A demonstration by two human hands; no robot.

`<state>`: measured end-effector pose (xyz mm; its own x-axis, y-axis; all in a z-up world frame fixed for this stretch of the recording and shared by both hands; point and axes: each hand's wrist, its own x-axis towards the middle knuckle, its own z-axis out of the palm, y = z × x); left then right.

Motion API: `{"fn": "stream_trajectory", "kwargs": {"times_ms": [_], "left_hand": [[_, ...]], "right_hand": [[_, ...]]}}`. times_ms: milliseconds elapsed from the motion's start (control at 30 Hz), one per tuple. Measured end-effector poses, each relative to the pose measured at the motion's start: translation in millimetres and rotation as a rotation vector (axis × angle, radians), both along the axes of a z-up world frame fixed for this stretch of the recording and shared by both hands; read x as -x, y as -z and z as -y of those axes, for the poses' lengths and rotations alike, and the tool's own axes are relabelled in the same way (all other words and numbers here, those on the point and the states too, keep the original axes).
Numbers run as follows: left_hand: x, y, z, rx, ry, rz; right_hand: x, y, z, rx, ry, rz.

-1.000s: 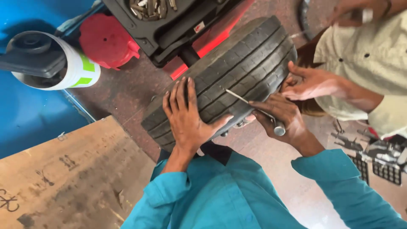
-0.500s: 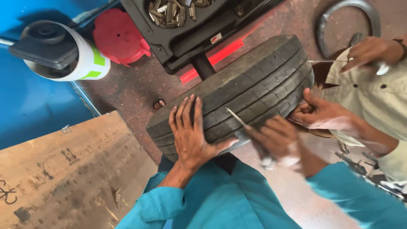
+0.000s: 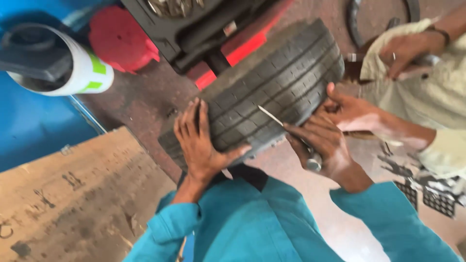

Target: The recorder mounts a tire onto a wheel balancing machine, secures it, and then inspects the tread for debris using a tool.

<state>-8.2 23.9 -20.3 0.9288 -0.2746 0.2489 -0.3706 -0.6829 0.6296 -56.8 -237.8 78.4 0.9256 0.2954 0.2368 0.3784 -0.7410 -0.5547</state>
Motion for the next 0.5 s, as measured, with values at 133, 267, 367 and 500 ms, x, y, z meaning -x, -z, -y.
{"fn": "stream_trajectory", "kwargs": {"times_ms": [133,267,367,500], "left_hand": [[6,-4,0,0.019,0.015,-0.013],[0,-1,5,0.016,-0.001,-0.010],[3,2,3,0.018,0.003,-0.005],[4,4,3,0.016,0.022,-0.003]], "right_hand": [[-5,0,4,-0.028,-0.038,0.056],[-15,26,29,-0.038,-0.122,0.034],[-14,50,45,-0.038,-0.184,0.047],[-15,56,32,0.066,-0.226,0.284]]}}
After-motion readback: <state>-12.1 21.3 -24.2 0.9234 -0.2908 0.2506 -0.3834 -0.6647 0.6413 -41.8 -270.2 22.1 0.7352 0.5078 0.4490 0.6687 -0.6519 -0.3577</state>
